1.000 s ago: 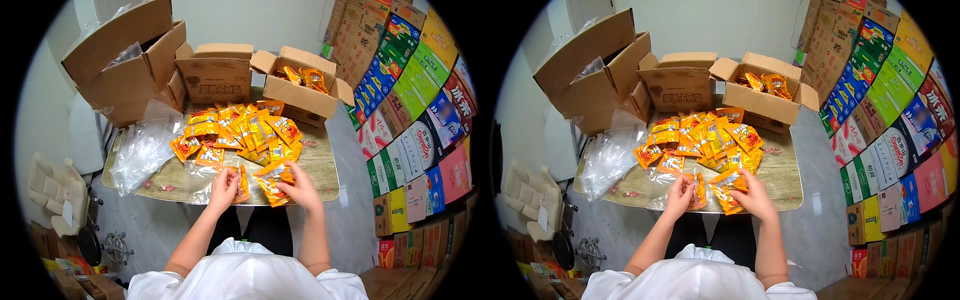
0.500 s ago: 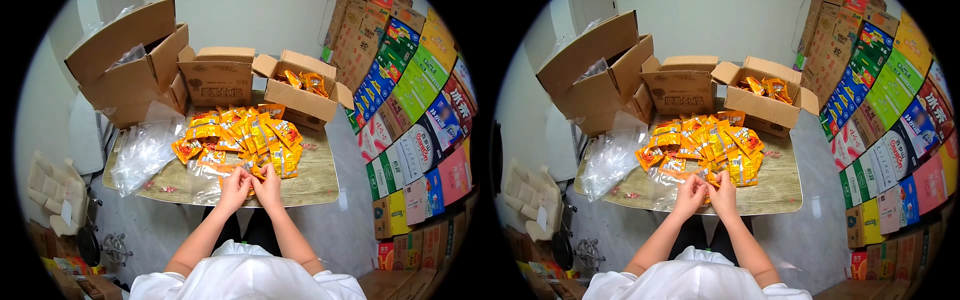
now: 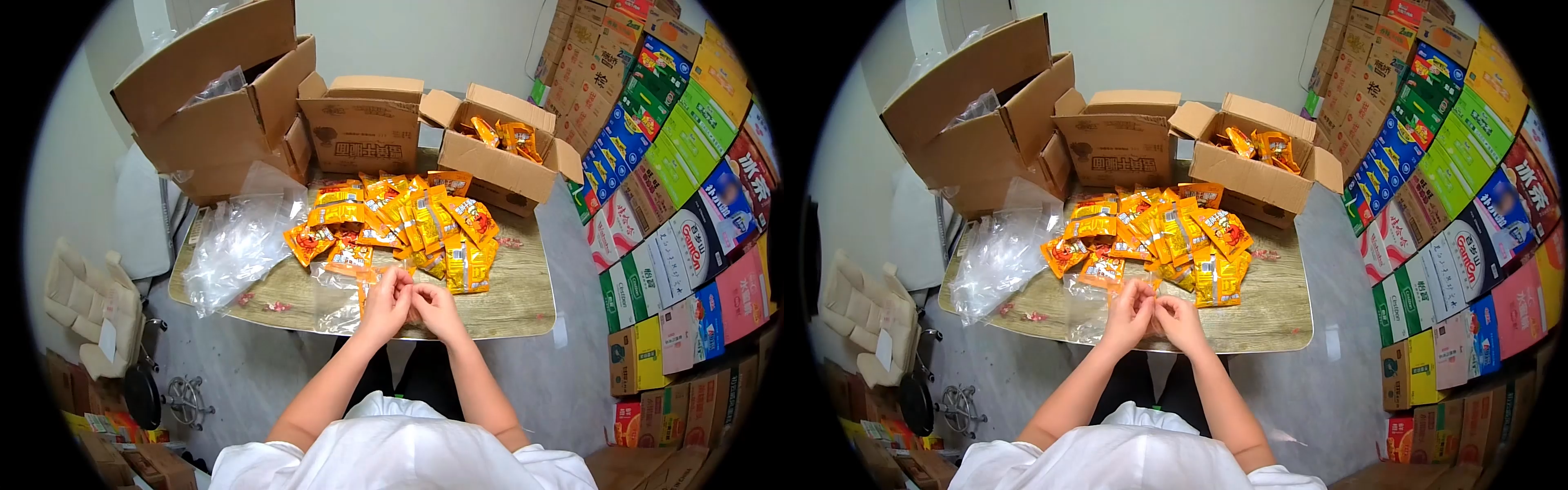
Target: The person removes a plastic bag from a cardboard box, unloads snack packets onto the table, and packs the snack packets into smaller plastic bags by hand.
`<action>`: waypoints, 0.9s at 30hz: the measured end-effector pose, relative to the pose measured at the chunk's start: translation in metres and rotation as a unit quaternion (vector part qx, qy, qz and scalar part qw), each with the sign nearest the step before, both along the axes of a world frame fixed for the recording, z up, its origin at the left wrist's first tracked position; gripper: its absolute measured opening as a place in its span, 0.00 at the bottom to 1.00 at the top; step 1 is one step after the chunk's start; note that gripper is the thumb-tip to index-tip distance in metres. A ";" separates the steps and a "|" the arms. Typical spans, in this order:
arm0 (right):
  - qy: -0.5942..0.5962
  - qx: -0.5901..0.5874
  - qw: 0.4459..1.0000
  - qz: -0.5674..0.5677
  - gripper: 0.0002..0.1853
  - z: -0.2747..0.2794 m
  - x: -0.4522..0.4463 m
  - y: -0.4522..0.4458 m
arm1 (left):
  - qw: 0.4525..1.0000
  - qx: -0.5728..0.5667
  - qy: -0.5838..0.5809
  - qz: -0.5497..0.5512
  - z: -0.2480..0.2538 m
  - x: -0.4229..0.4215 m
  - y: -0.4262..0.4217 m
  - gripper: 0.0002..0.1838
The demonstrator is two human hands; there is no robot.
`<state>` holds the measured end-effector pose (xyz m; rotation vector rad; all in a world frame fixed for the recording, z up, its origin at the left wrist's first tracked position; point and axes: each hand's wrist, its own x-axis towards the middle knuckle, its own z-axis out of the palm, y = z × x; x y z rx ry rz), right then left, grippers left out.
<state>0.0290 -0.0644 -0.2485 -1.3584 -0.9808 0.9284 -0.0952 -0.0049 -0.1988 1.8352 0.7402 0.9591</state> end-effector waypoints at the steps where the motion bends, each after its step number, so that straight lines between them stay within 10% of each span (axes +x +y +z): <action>1: 0.000 0.000 1.000 -0.001 0.10 0.000 0.002 0.000 | 1.000 -0.018 0.008 -0.013 0.002 -0.001 -0.001 0.04; 9: -0.197 0.071 0.977 0.028 0.12 0.001 0.000 0.003 | 0.999 -0.010 -0.018 -0.045 -0.005 -0.007 0.002 0.05; 21: 0.015 0.025 0.985 0.168 0.14 0.004 -0.005 0.001 | 0.993 0.071 0.011 -0.090 -0.004 -0.021 0.008 0.06; 27: -0.134 0.041 0.982 0.123 0.13 0.007 -0.021 0.002 | 0.981 0.125 0.001 -0.150 0.010 -0.017 -0.001 0.07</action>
